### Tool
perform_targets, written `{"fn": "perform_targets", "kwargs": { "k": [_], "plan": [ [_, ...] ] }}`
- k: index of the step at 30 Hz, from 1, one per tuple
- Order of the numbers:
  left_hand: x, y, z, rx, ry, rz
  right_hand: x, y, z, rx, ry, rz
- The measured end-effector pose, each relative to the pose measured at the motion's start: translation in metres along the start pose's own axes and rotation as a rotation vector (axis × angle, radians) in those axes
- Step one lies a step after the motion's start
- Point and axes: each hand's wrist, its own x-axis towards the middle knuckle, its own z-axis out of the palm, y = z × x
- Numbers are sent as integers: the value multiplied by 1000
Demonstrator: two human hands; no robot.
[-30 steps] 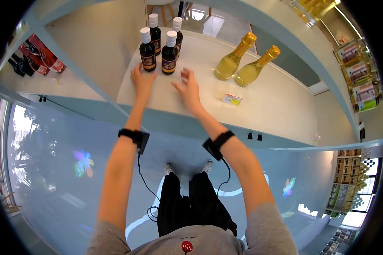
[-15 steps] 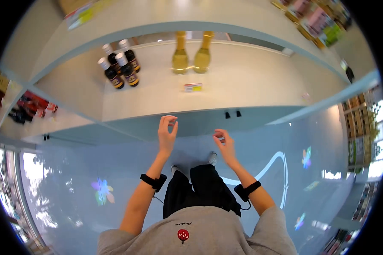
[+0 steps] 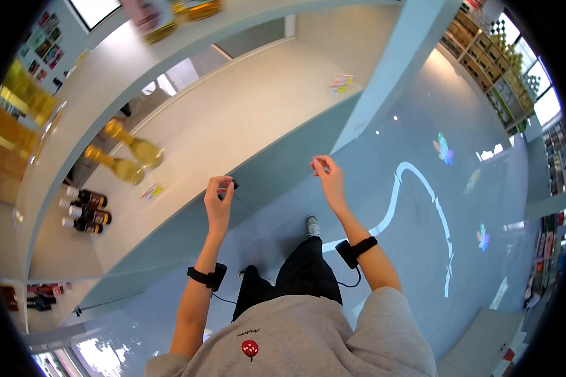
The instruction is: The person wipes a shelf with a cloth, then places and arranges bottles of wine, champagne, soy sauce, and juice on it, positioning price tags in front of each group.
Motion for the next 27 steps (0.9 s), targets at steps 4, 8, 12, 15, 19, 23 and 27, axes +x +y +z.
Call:
{"fn": "perform_targets", "kwargs": {
  "k": [4,8,12,15,19,23,27],
  "plan": [
    [39,30,115,-56,-87,-19,74,14,-62,28,74,12],
    [91,22,216,-186,-105,-75,137,26,-108,11,106,34],
    [132,30,273,-169,-99,-141,206,23,-134,17,82,14],
    [153,31,289,-126,-124,-162,248,25,-130,-2,98,-14],
    [178,21,329,-105,-144,-104,268,28,-133,-4,106,23],
    [194,6,351,-63,-104,-122,272,36,-129,-68,80,-10],
    [201,-6,360,-66,-113,-164,289,40,-130,-40,67,-74]
  ]
}}
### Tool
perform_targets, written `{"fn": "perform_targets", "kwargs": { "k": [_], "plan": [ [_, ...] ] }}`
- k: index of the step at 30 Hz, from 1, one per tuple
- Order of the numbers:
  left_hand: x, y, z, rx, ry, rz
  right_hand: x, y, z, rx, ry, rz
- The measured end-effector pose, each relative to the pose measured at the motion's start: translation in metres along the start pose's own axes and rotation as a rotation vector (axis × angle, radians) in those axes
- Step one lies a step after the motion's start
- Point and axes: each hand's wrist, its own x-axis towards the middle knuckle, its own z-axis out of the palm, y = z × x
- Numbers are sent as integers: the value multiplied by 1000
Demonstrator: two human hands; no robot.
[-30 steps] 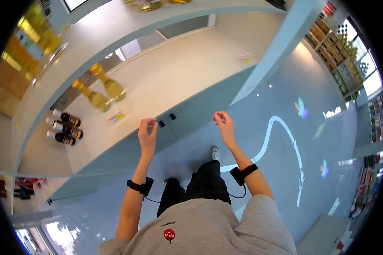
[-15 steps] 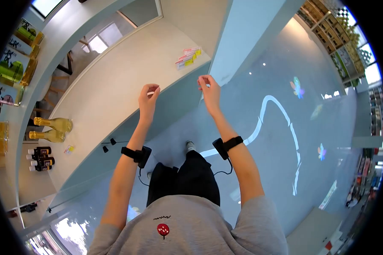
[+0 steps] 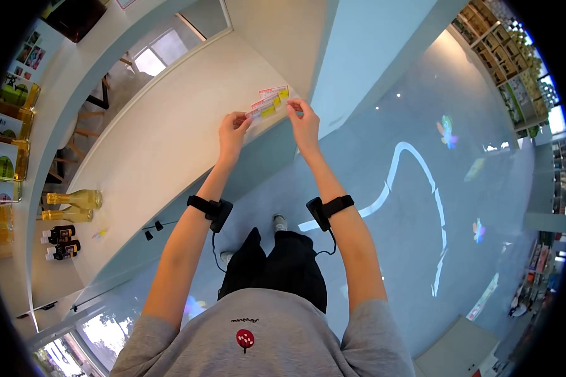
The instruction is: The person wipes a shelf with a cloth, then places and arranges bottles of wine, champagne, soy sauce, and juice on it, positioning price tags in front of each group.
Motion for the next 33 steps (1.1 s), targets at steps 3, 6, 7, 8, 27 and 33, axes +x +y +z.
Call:
{"fn": "perform_targets", "kwargs": {
  "k": [3,6,7,8,27,33],
  "plan": [
    [-1,0,-5,-79,-11,-55,4,4,3,55,14,44],
    [-11,8,-19,-128,-20,-92,-6,9,11,108,3,82],
    [-16,10,-25,-135,-26,-101,-13,8,15,120,-8,88],
    [-20,13,-31,-141,-23,-110,-20,7,18,139,-22,98],
    [-251,-16,-354,-231,809,-197,-285,-108,281,185,-865,24],
    [-340,-51,-492,-118,1077,-219,-412,-129,414,169,-1100,11]
  ]
}}
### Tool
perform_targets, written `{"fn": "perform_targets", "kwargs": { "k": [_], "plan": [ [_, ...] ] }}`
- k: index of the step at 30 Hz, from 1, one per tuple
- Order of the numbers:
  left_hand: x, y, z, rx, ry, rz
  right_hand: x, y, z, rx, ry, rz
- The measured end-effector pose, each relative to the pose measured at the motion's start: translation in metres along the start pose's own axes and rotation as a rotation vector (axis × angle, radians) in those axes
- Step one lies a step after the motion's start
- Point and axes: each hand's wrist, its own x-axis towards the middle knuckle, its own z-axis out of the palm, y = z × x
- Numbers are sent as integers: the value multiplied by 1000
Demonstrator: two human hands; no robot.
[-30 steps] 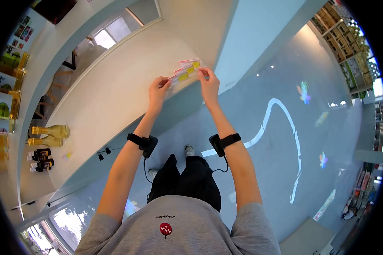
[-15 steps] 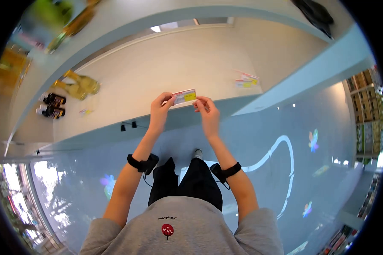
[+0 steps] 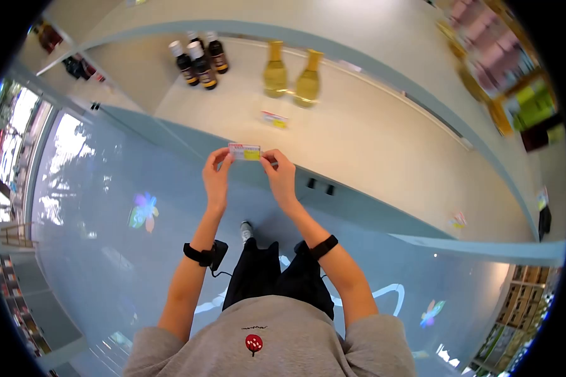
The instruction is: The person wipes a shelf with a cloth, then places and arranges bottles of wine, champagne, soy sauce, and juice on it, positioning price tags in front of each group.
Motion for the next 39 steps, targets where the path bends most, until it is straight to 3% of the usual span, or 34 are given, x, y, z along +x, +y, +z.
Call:
{"fn": "perform_targets", "kwargs": {
  "k": [4,9,19,39],
  "plan": [
    [58,-3,-69,113,103,128,46,9,105,60,-19,-61],
    [157,-40,-115,154,43,196,108,9,184,-44,27,-79],
    [250,-86,-120,100,-90,224,165,34,227,-346,172,-167],
    [251,-94,-117,157,-31,228,167,45,233,-422,273,-251]
  ]
}}
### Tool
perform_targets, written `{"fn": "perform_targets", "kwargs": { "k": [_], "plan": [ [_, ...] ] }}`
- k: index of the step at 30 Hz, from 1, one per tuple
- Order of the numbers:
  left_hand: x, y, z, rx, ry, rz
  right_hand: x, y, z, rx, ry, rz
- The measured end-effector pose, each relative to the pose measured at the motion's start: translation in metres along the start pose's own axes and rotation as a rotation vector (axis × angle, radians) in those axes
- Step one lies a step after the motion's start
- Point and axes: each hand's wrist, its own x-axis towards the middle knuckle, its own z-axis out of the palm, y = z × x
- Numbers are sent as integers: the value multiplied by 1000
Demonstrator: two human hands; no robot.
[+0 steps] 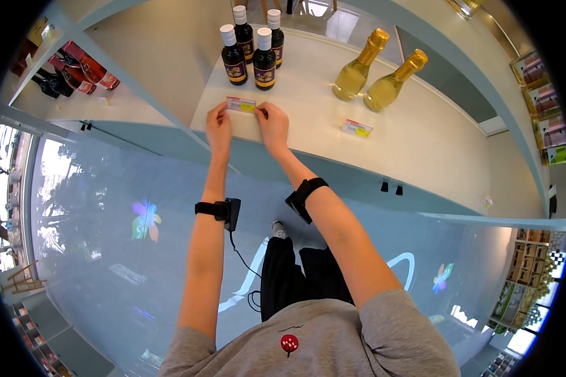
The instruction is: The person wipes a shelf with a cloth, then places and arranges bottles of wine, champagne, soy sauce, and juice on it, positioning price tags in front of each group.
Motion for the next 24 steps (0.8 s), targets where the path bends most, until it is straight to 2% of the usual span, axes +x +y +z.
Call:
{"fn": "perform_targets", "kwargs": {
  "k": [4,7,10,13,14,16,18,21,24],
  "plan": [
    [1,-13,4,-6,48,87,-1,1,-1,42,-8,31],
    [3,-10,2,12,0,4,-2,-2,-4,71,-28,71],
    [-10,15,1,13,105,-13,-10,-6,-21,201,-11,141],
    [-39,60,7,60,11,79,-26,-15,-71,280,119,192],
    [-49,67,18,24,-90,96,-31,-12,-94,288,192,190],
    [-71,78,45,-45,-291,129,-39,2,-142,85,407,94],
    [-88,84,87,-201,-389,70,-43,21,-179,7,631,114],
    [-106,81,137,-284,-457,-24,-42,45,-208,36,639,264],
    [-122,65,176,-231,-474,-17,-50,81,-210,-24,482,250]
  ]
}}
